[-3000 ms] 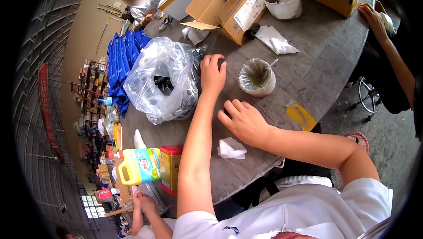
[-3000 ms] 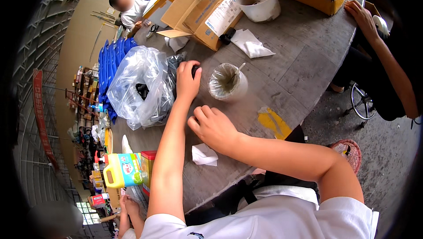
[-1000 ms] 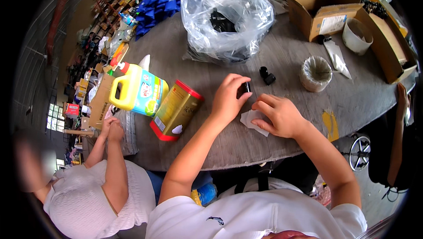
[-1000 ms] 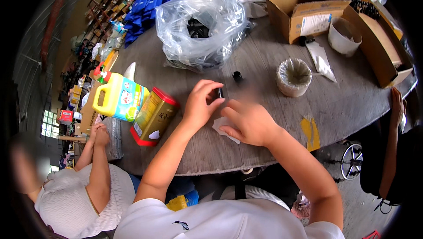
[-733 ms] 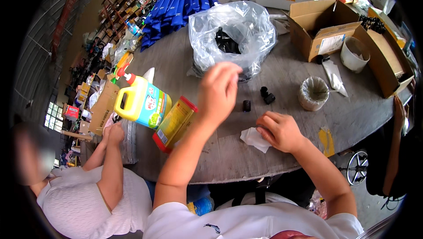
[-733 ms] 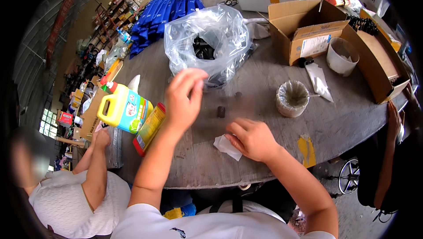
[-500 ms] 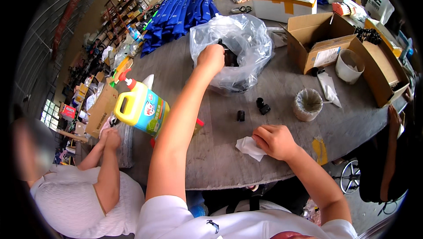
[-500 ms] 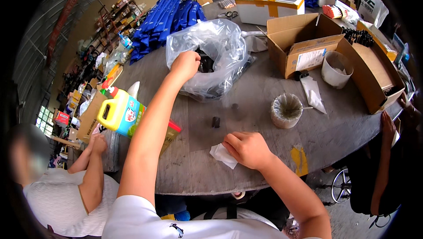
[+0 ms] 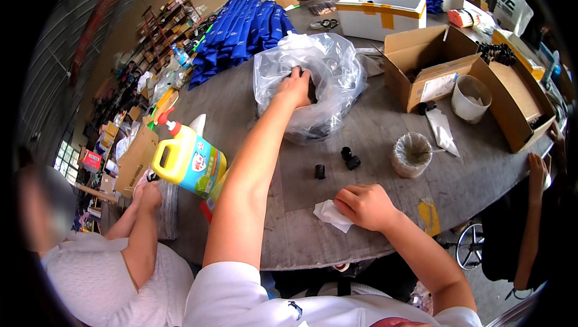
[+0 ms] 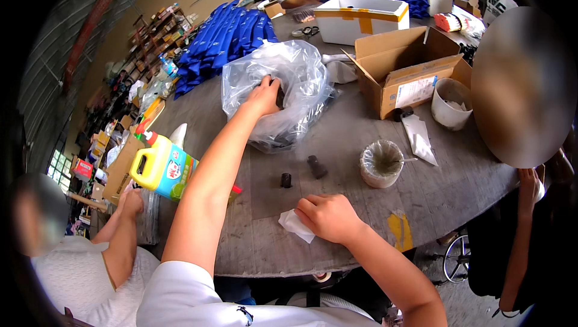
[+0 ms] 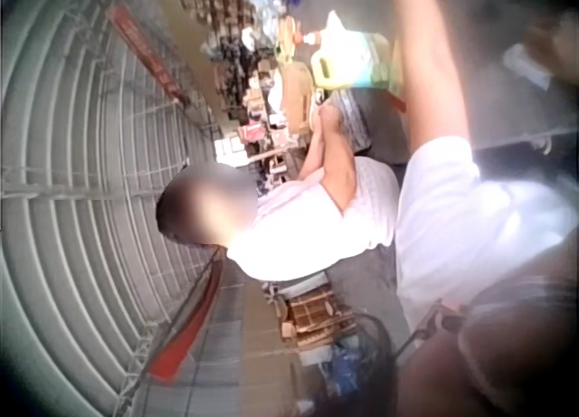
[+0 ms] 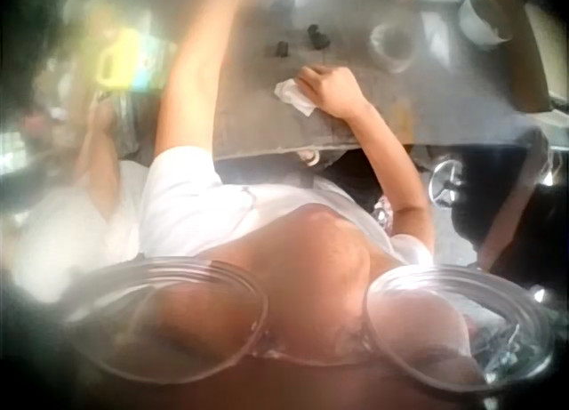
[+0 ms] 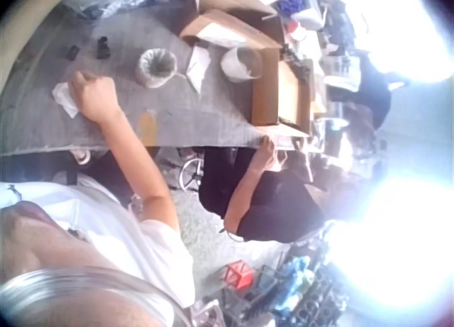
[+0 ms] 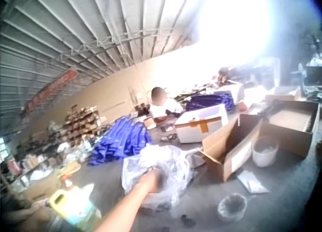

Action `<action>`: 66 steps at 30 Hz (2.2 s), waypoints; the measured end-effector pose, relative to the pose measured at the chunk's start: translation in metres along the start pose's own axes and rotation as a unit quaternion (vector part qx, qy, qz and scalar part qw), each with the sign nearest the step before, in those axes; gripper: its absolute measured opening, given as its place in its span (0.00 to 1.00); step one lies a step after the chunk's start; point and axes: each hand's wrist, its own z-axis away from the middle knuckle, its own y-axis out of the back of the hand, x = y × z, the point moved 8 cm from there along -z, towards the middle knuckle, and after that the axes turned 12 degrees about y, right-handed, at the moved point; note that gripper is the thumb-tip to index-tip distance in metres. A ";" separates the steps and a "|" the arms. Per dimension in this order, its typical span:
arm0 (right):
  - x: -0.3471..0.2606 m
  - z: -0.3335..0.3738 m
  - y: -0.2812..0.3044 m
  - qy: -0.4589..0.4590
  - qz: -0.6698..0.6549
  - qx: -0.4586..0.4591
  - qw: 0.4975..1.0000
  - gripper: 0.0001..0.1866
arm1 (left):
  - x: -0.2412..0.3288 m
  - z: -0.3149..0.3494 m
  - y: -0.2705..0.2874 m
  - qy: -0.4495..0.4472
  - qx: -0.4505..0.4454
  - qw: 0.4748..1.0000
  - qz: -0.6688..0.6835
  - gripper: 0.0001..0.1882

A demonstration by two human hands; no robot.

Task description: The person repeatedly picks up small black cylindrical parts, wipes them with a white tissue, and uses a thin metal tool to clean the interior. Finished parts are placed into a plastic bag on the table.

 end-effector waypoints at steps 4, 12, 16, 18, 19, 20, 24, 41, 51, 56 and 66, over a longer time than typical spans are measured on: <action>0.001 0.001 -0.002 -0.003 0.002 -0.003 1.000 0.07 | -0.001 -0.009 -0.007 0.039 -0.036 0.998 -0.026 0.38; 0.004 0.006 -0.002 0.017 0.026 0.005 0.999 0.09 | -0.007 -0.020 -0.025 -0.078 0.059 0.995 0.001 0.24; 0.003 0.006 -0.002 0.028 -0.012 0.036 0.999 0.09 | -0.018 -0.017 -0.021 -0.070 0.075 0.994 0.042 0.25; 0.006 0.010 0.000 0.015 -0.005 0.036 0.999 0.09 | -0.002 -0.008 -0.016 -0.027 0.038 0.999 -0.018 0.21; 0.005 0.010 0.001 0.013 -0.005 0.041 0.999 0.09 | 0.000 -0.010 -0.016 -0.030 0.042 0.999 -0.017 0.20; 0.005 0.010 0.002 0.011 -0.005 0.046 0.999 0.09 | 0.000 -0.015 -0.017 -0.031 0.047 0.998 -0.015 0.19; 0.005 0.007 -0.002 0.003 -0.003 0.041 0.999 0.09 | -0.014 -0.019 -0.019 -0.052 0.059 0.996 0.032 0.16; 0.006 0.007 0.000 -0.007 0.036 0.012 0.999 0.10 | -0.013 -0.014 0.012 -0.079 0.096 0.987 0.104 0.13; 0.006 0.008 -0.001 -0.005 0.036 0.026 0.999 0.10 | -0.008 0.003 0.043 -0.110 0.106 0.970 0.191 0.11; 0.005 0.007 0.002 -0.007 0.029 0.024 0.999 0.10 | -0.012 0.014 0.059 -0.145 0.135 0.947 0.253 0.11; 0.004 0.003 0.002 -0.003 0.014 0.027 1.000 0.08 | -0.049 0.016 0.080 -0.156 0.141 0.911 0.355 0.18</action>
